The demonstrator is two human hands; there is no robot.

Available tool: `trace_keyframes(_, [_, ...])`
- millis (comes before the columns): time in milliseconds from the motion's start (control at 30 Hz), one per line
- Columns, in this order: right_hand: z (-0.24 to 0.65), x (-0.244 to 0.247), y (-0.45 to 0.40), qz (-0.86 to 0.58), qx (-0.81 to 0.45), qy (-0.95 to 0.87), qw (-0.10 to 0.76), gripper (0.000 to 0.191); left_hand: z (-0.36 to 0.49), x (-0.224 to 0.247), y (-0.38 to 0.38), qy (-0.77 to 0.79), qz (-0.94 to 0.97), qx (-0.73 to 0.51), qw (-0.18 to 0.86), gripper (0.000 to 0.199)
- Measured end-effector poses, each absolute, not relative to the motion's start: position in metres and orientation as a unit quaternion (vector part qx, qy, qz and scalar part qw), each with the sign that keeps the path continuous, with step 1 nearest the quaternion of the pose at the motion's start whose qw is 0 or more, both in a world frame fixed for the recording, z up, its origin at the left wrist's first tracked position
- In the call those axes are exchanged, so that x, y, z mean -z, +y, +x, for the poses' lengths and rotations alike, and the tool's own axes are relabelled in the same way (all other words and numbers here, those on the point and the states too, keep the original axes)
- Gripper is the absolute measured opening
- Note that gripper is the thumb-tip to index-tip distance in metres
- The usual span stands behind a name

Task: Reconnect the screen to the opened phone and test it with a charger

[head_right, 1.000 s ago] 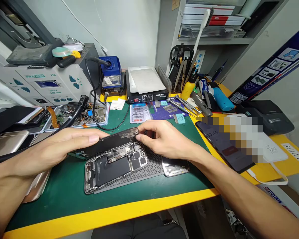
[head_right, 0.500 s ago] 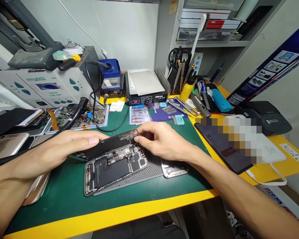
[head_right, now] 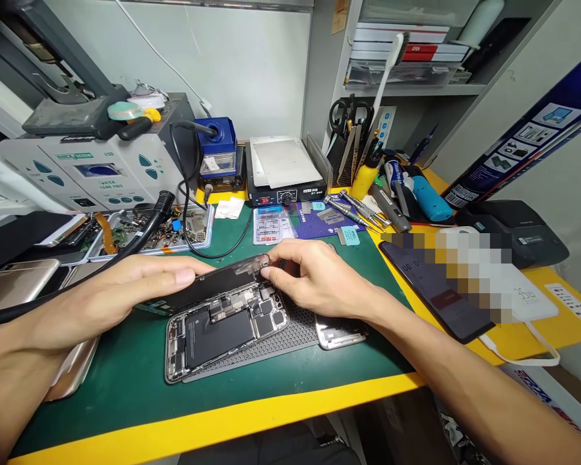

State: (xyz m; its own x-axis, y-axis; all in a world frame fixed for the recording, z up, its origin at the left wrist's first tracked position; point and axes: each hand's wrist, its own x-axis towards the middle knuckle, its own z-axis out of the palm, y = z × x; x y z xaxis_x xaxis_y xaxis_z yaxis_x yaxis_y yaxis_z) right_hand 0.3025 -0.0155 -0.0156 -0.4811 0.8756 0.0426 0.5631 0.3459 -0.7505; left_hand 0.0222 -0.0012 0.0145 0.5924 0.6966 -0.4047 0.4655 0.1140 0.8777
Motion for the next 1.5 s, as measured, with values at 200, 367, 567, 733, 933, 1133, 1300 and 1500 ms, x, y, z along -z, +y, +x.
trace_keyframes(200, [0.302,0.016,-0.017,-0.456,-0.343,-0.789,0.228,0.021,0.015,-0.008,-0.003,0.414,0.682,-0.108,0.594,0.041])
trace_keyframes(367, [0.302,0.017,-0.015,-0.460,-0.348,-0.785,0.228,0.022,0.018,-0.007,-0.001,0.416,0.688,-0.114,0.584,0.041])
trace_keyframes(567, [0.301,0.015,-0.016,-0.464,-0.342,-0.786,0.225,0.022,0.023,-0.014,-0.004,0.431,0.687,-0.111,0.575,0.041])
trace_keyframes(733, [0.302,0.015,-0.015,-0.457,-0.349,-0.785,0.230,0.023,0.021,-0.010,-0.003,0.417,0.691,-0.117,0.578,0.040])
trace_keyframes(933, [0.303,0.014,-0.016,-0.465,-0.366,-0.774,0.224,0.017,0.016,-0.006,0.000,0.426,0.701,-0.103,0.563,0.036])
trace_keyframes(1133, [0.306,0.014,-0.017,-0.451,-0.360,-0.785,0.224,0.019,0.016,-0.007,-0.004,0.425,0.766,-0.087,0.475,0.034])
trace_keyframes(1300, [0.314,0.009,-0.020,-0.429,-0.348,-0.814,0.177,0.037,0.023,-0.004,-0.021,0.435,0.816,-0.081,0.372,0.052])
trace_keyframes(1500, [0.320,-0.001,-0.024,-0.409,-0.358,-0.829,0.129,0.051,0.040,0.001,-0.042,0.393,0.873,-0.074,0.279,0.073])
